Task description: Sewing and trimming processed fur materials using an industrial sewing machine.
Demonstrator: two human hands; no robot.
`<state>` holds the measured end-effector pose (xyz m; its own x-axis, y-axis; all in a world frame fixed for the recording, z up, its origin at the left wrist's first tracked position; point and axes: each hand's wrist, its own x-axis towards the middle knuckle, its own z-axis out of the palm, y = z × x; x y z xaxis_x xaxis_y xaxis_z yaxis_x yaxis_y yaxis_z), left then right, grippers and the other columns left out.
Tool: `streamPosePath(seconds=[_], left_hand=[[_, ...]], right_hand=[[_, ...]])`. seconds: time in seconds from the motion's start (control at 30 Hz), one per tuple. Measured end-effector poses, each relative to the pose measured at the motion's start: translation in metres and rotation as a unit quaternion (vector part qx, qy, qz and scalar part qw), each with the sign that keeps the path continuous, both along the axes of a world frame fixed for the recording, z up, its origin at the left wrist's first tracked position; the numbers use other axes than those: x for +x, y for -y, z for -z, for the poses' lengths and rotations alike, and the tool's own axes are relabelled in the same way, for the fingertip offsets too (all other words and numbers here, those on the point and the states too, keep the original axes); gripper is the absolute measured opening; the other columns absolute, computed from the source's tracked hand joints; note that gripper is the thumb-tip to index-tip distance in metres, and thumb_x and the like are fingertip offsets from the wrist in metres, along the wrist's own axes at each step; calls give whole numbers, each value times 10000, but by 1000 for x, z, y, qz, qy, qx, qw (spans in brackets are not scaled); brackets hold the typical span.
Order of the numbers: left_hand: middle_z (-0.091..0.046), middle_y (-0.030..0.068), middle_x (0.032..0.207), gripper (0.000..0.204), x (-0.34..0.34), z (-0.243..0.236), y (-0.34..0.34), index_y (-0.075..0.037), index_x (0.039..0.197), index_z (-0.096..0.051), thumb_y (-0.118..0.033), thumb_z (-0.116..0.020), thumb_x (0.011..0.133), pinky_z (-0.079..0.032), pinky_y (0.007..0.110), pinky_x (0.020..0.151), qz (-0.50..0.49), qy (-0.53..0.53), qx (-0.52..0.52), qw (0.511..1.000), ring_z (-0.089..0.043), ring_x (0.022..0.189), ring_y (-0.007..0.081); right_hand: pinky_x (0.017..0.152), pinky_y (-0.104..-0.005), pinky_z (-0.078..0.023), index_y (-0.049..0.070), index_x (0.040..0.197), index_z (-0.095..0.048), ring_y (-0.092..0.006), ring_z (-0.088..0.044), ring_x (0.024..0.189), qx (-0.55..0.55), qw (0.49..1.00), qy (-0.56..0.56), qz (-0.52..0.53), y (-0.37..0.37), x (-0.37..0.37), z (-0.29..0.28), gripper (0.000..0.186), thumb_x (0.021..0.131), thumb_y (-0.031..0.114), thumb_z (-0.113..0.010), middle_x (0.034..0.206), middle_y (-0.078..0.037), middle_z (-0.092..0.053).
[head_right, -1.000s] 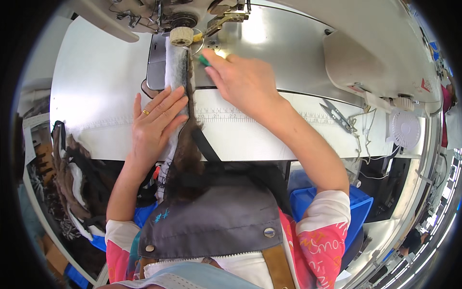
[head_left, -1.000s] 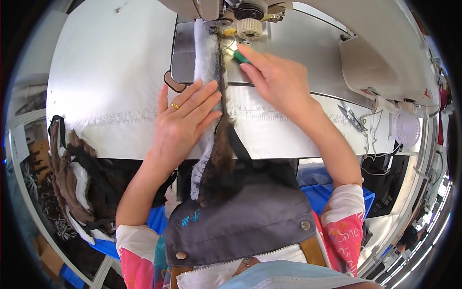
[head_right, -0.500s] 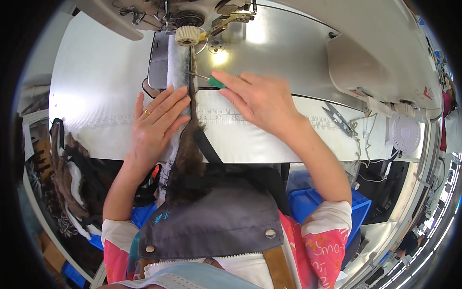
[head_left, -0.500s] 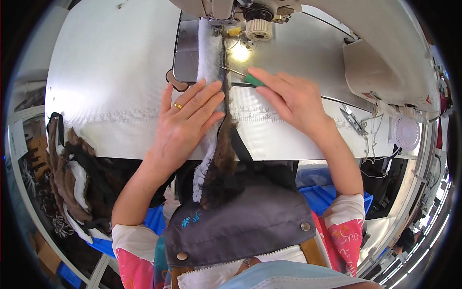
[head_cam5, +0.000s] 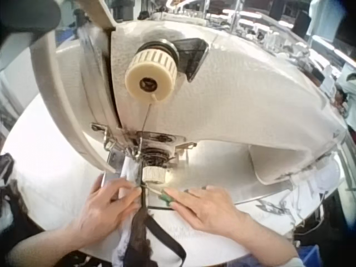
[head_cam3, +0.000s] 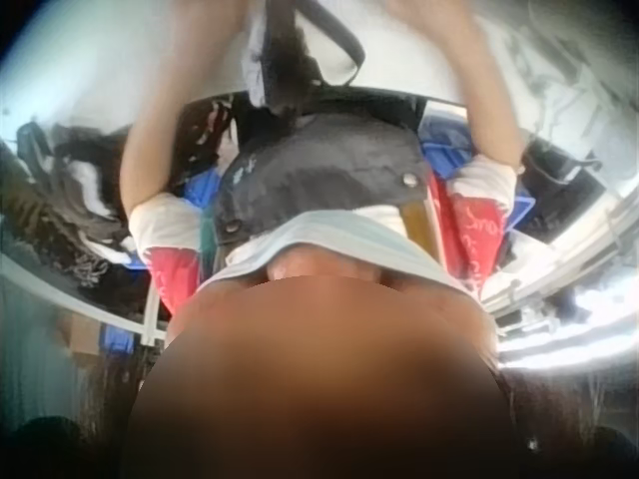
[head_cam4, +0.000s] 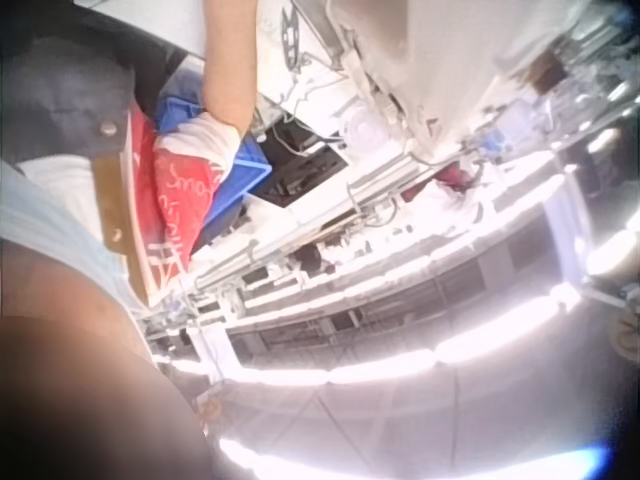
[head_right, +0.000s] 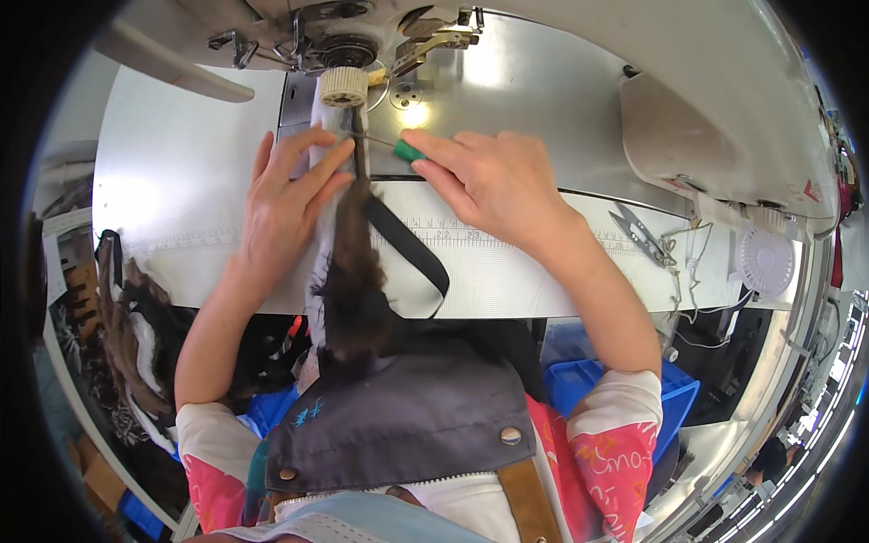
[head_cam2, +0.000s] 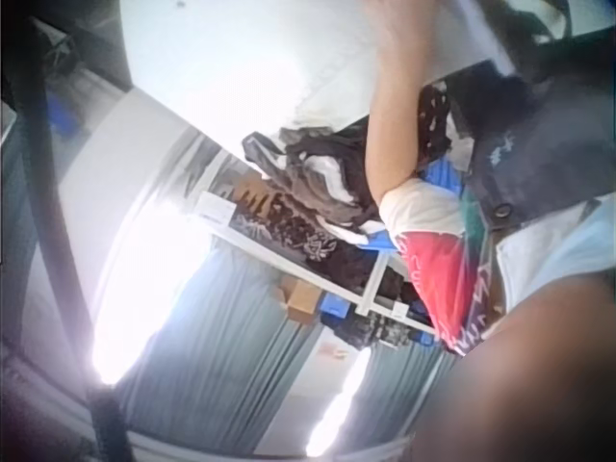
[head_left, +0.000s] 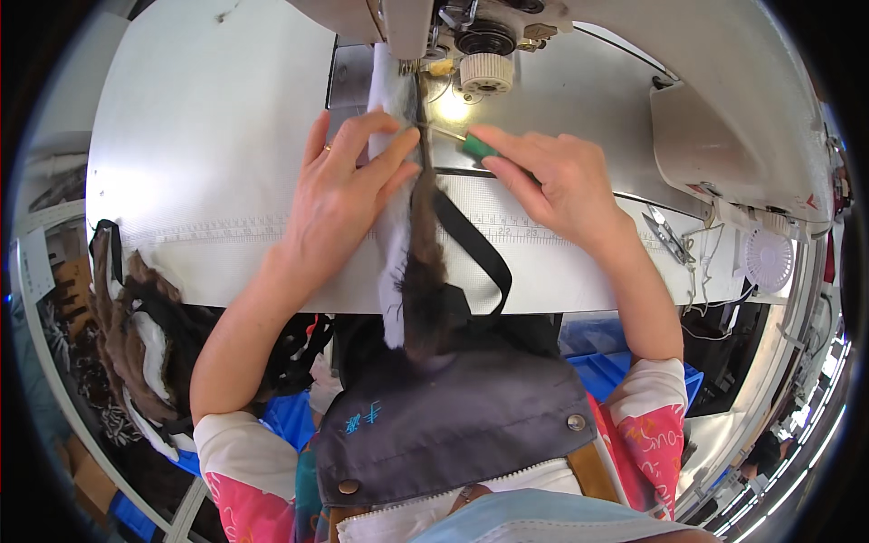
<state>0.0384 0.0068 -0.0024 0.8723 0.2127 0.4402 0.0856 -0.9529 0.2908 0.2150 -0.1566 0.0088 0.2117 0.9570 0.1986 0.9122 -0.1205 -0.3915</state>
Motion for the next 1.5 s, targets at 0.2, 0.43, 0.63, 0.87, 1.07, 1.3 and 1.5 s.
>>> streamPosePath(seconds=[0.2,0.43,0.63,0.87,1.07,1.3,1.5], left_hand=[[-560,42,1016,266,15,6,-13,-89,1025,-661,-154,-694,769,-399,438,922,4,34,-29,999,-596,934,223],[-602,96,976,266,19,5,-16,-64,1040,-679,-77,-680,775,-460,342,792,14,51,-65,996,-561,883,267],[-606,96,1027,254,16,5,-17,-75,1060,-678,-89,-648,808,-405,365,882,5,32,-52,998,-567,993,265],[-427,58,1393,372,-8,-1,5,-156,1293,-516,-284,-470,947,-203,456,1086,38,-68,-221,972,-306,1346,241],[-407,70,1413,403,-32,-2,24,-97,1332,-459,-247,-456,959,-211,432,1091,13,-73,-302,950,-329,1338,210],[-433,39,1392,405,-35,1,32,-128,1306,-497,-200,-534,910,-258,451,1062,-23,-98,-93,991,-417,1278,222],[-492,12,1342,387,-36,4,32,-152,1262,-548,-179,-583,877,-278,500,1026,-32,-88,-9,996,-466,1241,200]], right_hand=[[528,-312,-423,123,1090,-629,-206,-560,579,15,1000,9,25,-5,6,8,247,847,163,-606,764,-63,-637],[605,-249,-436,43,991,-574,-131,-538,653,30,884,-461,79,39,-48,-24,309,761,193,-716,927,-74,-595],[559,-374,-447,50,811,-523,-294,-550,606,56,903,-415,93,51,-92,-9,211,741,126,-707,712,-104,-535],[463,-323,-407,28,669,-500,-254,-546,502,148,861,-487,-3,24,-166,5,254,824,136,-670,576,-105,-552],[465,-307,-422,15,707,-526,-251,-578,507,125,854,-504,-4,32,-174,32,223,828,136,-668,580,-125,-564],[503,-358,-447,13,749,-546,-284,-596,553,98,893,-435,-52,18,-180,43,238,828,203,-667,595,-137,-552],[629,-333,-499,11,1041,-609,-269,-650,673,-100,861,-476,-150,72,-139,39,345,866,308,-613,767,-103,-674]])
